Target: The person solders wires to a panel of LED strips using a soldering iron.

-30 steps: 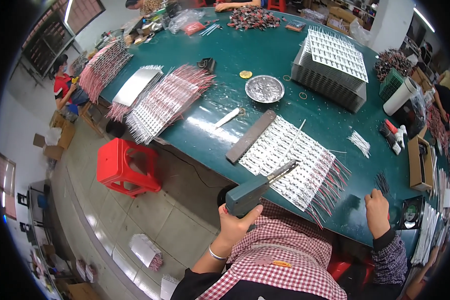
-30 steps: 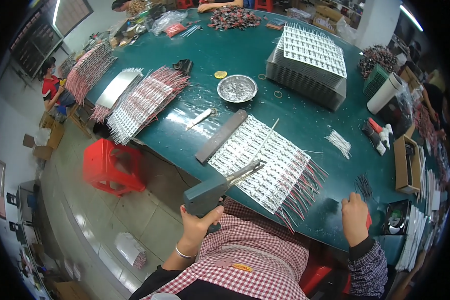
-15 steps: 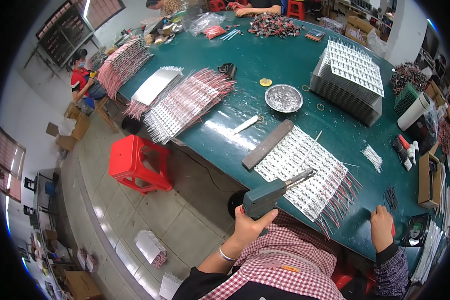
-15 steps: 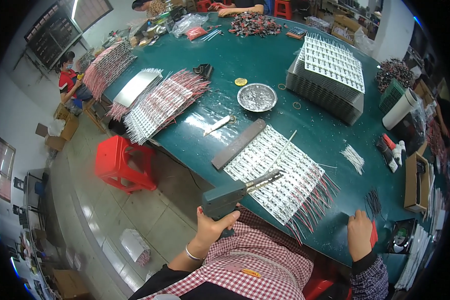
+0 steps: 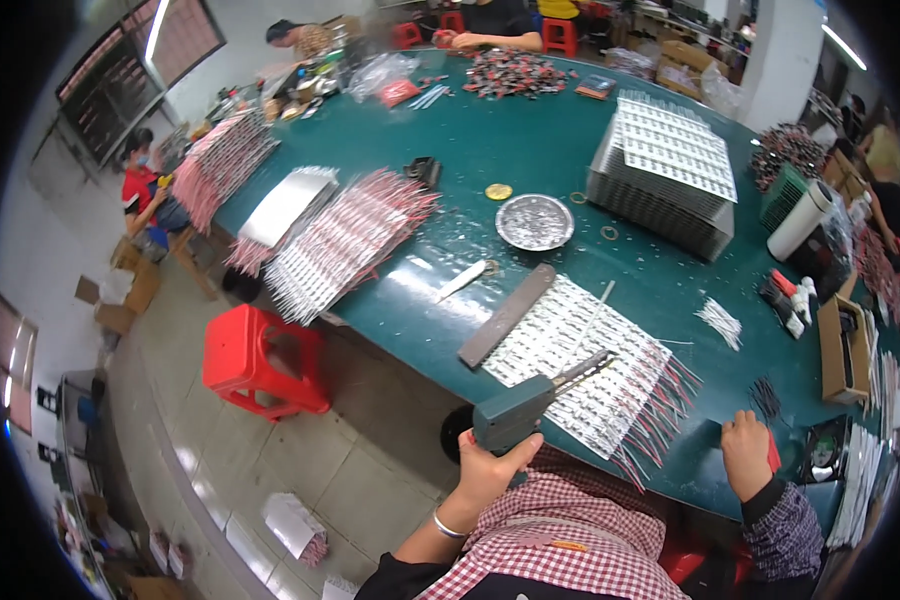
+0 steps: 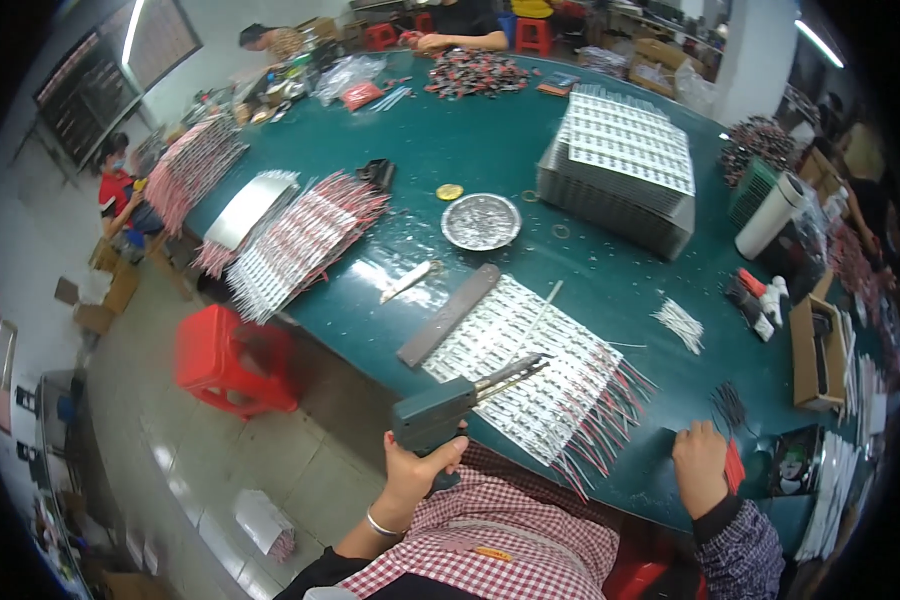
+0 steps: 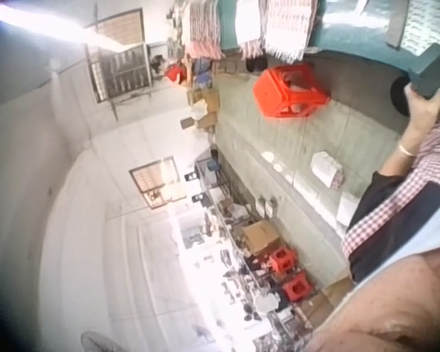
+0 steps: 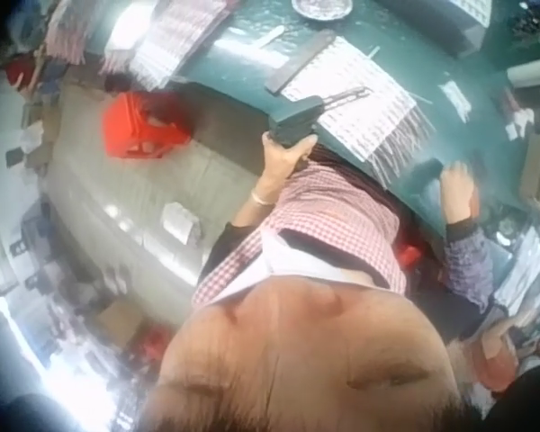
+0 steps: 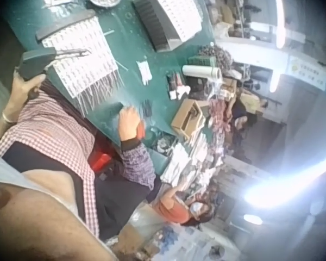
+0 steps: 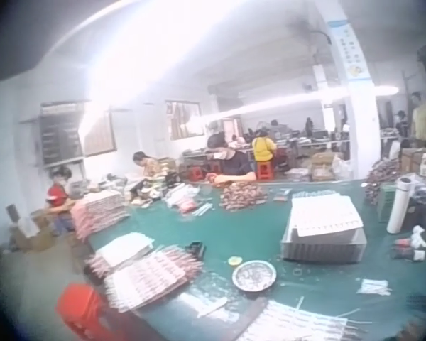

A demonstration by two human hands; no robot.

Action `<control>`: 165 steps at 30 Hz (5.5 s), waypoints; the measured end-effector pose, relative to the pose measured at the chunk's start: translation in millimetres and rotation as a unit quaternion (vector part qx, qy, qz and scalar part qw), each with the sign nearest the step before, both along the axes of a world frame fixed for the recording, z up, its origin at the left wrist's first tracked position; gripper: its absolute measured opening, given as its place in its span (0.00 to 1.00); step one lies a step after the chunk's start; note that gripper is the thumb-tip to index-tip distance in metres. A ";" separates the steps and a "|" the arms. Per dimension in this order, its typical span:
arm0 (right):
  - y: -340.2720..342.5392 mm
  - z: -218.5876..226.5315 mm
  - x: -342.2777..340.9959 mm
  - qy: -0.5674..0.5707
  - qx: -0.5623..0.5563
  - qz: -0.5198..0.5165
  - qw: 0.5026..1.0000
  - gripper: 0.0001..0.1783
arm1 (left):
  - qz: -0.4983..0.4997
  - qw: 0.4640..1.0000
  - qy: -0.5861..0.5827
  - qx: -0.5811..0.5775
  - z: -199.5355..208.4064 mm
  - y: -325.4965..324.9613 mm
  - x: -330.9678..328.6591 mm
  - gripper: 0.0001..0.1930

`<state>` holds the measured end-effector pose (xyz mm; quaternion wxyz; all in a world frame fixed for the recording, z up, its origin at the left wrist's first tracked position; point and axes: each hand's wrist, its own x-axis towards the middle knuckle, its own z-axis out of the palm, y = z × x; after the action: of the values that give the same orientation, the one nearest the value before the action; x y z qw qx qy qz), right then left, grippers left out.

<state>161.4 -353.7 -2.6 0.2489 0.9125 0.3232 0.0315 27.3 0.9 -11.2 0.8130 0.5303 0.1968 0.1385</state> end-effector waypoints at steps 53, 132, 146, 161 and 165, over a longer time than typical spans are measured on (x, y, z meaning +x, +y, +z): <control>116.2 14.2 -4.0 0.090 0.545 0.057 0.832 0.15 | 0.018 0.995 0.012 -0.096 7.0 5.1 -13.0 0.25; 157.2 -31.0 -43.6 0.112 0.490 0.067 0.862 0.17 | -0.109 0.920 0.101 0.363 -5.2 4.8 -44.2 0.09; 157.9 -30.6 -41.3 0.107 0.488 0.073 0.863 0.16 | -0.074 0.888 0.061 0.450 -11.7 8.1 -65.1 0.11; 160.7 -30.2 -55.0 0.125 0.535 0.046 0.834 0.16 | -0.060 0.931 0.093 0.348 -8.8 6.4 -66.2 0.11; 158.5 -31.0 -54.5 0.126 0.503 0.068 0.852 0.16 | -0.077 0.929 0.097 0.349 -9.1 6.7 -64.7 0.10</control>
<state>106.9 -195.2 -33.6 -0.2900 0.8847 0.3534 0.0917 -37.4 7.7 -20.4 0.5617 0.8049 0.1725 0.0835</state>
